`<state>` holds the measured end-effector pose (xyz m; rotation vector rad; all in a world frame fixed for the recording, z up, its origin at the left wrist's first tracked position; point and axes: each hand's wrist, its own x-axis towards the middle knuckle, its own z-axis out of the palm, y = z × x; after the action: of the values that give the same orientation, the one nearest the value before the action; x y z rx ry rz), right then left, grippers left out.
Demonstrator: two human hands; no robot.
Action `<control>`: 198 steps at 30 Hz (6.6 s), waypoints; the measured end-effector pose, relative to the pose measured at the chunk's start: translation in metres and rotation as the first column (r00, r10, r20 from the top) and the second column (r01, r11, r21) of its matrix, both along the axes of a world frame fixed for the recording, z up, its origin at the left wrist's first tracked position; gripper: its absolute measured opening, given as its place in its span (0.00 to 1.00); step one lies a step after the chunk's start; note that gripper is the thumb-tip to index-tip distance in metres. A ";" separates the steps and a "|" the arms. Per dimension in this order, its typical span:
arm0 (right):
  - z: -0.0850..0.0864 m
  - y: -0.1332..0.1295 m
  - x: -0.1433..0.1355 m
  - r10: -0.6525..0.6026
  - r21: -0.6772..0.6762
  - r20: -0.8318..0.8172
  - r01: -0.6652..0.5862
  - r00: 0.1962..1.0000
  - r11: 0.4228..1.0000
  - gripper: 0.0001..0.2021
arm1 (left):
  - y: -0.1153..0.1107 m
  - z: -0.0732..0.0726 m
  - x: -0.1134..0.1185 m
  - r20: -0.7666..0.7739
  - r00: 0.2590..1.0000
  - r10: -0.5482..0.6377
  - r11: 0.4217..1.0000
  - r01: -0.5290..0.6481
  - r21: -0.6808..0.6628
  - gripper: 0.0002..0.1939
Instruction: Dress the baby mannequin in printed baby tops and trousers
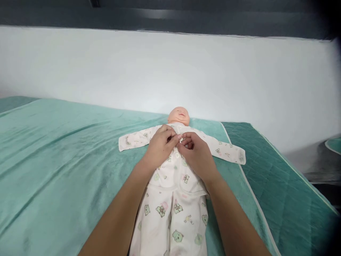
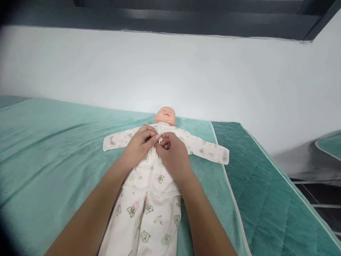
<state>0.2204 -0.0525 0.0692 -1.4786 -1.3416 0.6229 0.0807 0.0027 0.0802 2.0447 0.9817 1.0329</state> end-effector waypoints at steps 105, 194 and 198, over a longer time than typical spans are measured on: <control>0.004 -0.035 0.003 -0.004 0.091 -0.332 0.037 0.943 0.995 0.06 | -0.002 0.001 -0.026 0.159 0.987 -0.037 0.999 0.032 0.034 0.11; -0.089 -0.081 0.158 -0.246 -0.121 0.757 0.500 0.605 0.857 0.32 | 0.039 -0.074 -0.164 -0.438 0.623 0.648 0.757 -0.587 0.287 0.30; -0.085 -0.082 0.153 -0.256 -0.109 0.767 0.513 0.588 0.851 0.32 | 0.036 -0.072 -0.159 -0.521 0.552 0.651 0.745 -0.596 0.299 0.26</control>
<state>0.3738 -0.1343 -0.0156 -2.3816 -1.4428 -0.1064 -0.0782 0.0389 0.0081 2.1777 2.1720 0.7296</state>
